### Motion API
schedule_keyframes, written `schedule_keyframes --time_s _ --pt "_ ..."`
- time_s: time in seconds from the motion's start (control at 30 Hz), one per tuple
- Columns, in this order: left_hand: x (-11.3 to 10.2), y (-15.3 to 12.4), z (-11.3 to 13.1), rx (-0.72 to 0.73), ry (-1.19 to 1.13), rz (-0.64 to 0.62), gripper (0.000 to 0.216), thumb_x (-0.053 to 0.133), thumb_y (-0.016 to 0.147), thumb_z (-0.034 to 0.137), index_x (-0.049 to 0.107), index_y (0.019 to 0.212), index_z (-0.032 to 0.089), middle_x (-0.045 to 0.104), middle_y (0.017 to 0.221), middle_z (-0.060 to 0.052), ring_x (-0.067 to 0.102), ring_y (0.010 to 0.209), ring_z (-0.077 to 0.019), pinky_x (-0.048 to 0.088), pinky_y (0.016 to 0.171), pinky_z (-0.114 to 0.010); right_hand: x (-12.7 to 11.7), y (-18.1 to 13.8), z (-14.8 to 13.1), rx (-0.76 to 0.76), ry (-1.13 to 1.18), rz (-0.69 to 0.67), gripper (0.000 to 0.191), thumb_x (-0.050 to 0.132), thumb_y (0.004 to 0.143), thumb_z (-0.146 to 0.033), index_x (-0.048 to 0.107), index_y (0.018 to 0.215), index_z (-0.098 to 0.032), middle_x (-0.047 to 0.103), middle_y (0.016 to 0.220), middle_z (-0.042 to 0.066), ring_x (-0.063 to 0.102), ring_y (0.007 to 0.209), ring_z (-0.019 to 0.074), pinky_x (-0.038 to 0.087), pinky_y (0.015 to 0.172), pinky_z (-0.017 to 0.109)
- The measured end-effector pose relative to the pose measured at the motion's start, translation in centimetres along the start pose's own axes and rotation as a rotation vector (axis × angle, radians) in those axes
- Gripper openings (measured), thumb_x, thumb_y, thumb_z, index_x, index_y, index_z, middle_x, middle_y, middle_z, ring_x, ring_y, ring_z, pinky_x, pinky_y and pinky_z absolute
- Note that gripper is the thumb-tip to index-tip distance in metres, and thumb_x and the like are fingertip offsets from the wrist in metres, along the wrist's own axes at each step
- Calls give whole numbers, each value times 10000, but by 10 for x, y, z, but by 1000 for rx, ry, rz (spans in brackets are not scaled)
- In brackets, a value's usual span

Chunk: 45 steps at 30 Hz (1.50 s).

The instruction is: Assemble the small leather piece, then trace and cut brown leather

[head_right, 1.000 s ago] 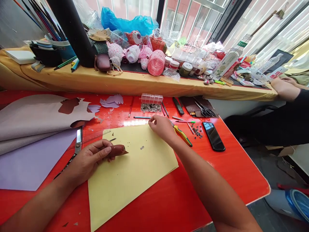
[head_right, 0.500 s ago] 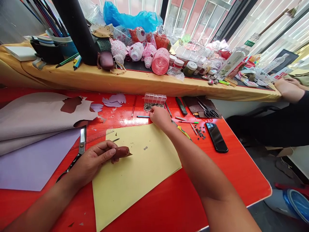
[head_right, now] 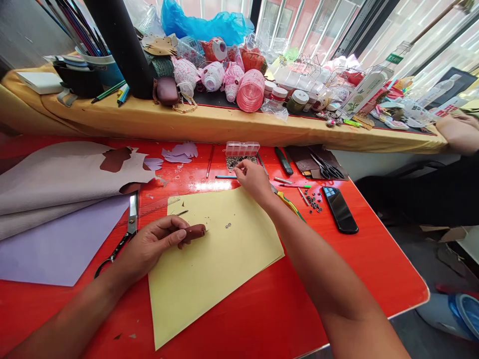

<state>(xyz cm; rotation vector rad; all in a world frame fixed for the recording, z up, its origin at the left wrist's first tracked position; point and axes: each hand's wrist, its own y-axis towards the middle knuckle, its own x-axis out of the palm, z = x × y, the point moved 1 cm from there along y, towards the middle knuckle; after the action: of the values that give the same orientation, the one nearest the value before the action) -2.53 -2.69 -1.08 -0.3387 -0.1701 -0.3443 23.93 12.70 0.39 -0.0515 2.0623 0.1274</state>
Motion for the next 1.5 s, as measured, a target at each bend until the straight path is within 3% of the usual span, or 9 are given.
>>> schedule_keyframes --time_s 0.13,0.3,0.57,0.77,0.97,1.07,1.17,1.3,1.5 --pt "3 -1 -1 141 142 2 243 759 930 464 701 879 234 778 1046 -85 726 1149 -317 531 940 -396 1 -43 -18 -19 363 -153 263 615 988 -452 692 900 -216 589 645 -18 496 576 148 374 566 282" --pt "10 -6 -1 446 479 104 108 698 975 342 740 926 255 753 1017 -79 691 1024 -267 521 947 -398 2 -95 -31 47 637 -352 346 652 950 -567 690 925 -224 471 563 -64 438 495 133 357 506 274" --pt "24 -9 -7 696 768 15 97 664 983 217 738 992 279 758 1031 -86 671 1013 -262 510 967 -428 7 -127 -27 56 834 -332 388 650 938 -584 692 1039 -211 489 607 -62 434 504 124 347 485 263" --pt "30 -10 -9 728 831 -32 101 660 987 222 742 1015 274 763 1079 -95 679 1056 -267 509 1008 -451 3 -135 -27 -24 739 -283 284 656 930 -491 684 898 -210 521 631 -41 433 562 132 341 528 269" --pt "31 -11 -15 641 619 171 376 701 973 284 641 1343 290 621 1395 -117 661 1127 -259 571 922 -412 -4 -139 -27 -54 749 -307 296 660 951 -485 677 860 -204 545 607 -40 411 532 115 315 509 254" --pt "28 -6 -20 574 579 177 475 695 984 315 563 1440 307 609 1419 -99 661 1108 -230 565 937 -411 -7 -142 -31 -80 804 -354 326 679 951 -507 674 856 -194 624 646 -22 404 508 99 313 502 252" --pt "28 -3 -20 549 598 141 363 700 981 316 643 1338 281 693 1283 -76 661 1096 -227 545 947 -403 -7 -144 -35 -97 857 -412 335 689 949 -515 679 865 -191 654 658 -17 399 489 90 310 497 253" --pt "28 -1 -18 504 586 195 272 721 944 306 706 1210 252 721 1207 -69 665 1083 -230 534 935 -384 -4 -146 -37 -87 851 -452 306 700 940 -490 691 872 -192 532 563 -63 380 480 94 283 496 254" --pt "28 0 -18 367 554 212 144 694 934 357 730 947 218 742 919 -36 681 867 -203 544 802 -341 -6 -142 -29 -73 761 -461 273 666 959 -453 708 902 -189 459 552 -77 379 499 103 297 517 260"
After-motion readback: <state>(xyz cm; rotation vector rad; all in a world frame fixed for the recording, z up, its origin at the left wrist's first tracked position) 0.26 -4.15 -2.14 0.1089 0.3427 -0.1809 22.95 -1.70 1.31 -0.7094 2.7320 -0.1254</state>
